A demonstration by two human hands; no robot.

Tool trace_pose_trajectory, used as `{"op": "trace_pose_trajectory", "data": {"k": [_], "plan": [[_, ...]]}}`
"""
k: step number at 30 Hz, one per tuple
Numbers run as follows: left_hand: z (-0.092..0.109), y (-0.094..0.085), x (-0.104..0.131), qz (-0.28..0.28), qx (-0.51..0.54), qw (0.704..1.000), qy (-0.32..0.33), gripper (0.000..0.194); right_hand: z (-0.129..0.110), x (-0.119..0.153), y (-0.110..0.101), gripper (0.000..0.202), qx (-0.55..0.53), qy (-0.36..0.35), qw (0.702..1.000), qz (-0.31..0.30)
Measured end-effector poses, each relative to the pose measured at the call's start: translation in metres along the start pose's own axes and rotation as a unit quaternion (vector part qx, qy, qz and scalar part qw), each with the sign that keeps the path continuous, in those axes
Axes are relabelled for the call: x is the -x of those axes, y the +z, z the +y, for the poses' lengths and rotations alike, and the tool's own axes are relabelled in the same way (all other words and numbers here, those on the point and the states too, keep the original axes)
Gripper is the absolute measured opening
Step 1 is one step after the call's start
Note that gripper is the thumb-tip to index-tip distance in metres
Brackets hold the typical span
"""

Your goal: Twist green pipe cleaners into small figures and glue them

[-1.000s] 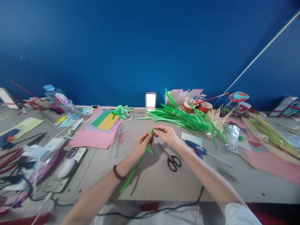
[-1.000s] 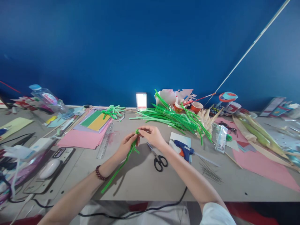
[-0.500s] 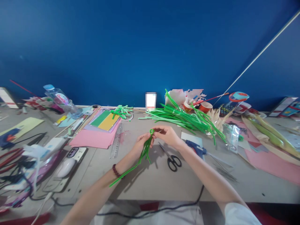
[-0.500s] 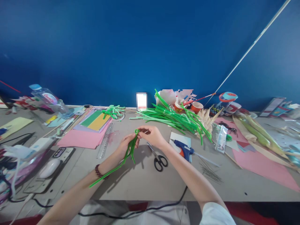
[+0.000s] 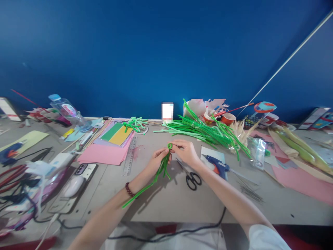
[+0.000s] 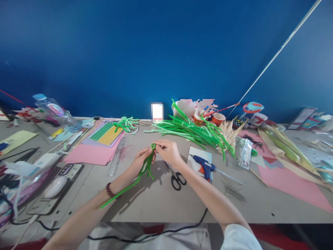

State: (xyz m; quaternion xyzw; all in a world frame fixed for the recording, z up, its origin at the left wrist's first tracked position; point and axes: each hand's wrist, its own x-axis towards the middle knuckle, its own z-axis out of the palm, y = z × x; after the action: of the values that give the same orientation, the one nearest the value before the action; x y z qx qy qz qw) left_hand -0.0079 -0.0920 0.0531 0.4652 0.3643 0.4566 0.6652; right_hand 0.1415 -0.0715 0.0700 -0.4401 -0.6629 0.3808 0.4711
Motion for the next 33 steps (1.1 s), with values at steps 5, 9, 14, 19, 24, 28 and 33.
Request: {"op": "trace_pose_trajectory", "data": {"k": [5,9,14,19,24,28,33], "plan": [[-0.002,-0.002,-0.003,-0.011,0.083,0.996,-0.02,0.029,0.008,-0.007,-0.004,0.031,-0.216,0.143,0.962,-0.085],[-0.001,-0.003,-0.004,0.047,0.118,0.992,-0.027,0.025,0.01,-0.01,-0.01,0.028,-0.3,0.18,0.933,-0.084],[-0.002,-0.006,-0.005,0.052,0.13,0.99,-0.035,0.028,0.009,-0.008,-0.008,0.033,-0.305,0.182,0.928,-0.111],[-0.004,-0.004,-0.003,0.042,0.113,0.992,-0.027,0.026,0.011,-0.008,-0.003,0.035,-0.273,0.169,0.941,-0.109],[-0.002,-0.002,0.001,0.027,0.087,0.995,-0.031,0.026,0.014,-0.009,-0.002,0.03,-0.136,0.076,0.987,-0.032],[-0.002,-0.003,0.0,0.014,0.071,0.997,-0.021,0.028,0.013,-0.007,-0.001,0.018,-0.055,0.02,0.998,0.01],[-0.004,-0.007,-0.005,0.016,0.017,1.0,-0.008,0.032,0.014,-0.006,0.002,0.018,-0.086,0.031,0.996,0.007]]}}
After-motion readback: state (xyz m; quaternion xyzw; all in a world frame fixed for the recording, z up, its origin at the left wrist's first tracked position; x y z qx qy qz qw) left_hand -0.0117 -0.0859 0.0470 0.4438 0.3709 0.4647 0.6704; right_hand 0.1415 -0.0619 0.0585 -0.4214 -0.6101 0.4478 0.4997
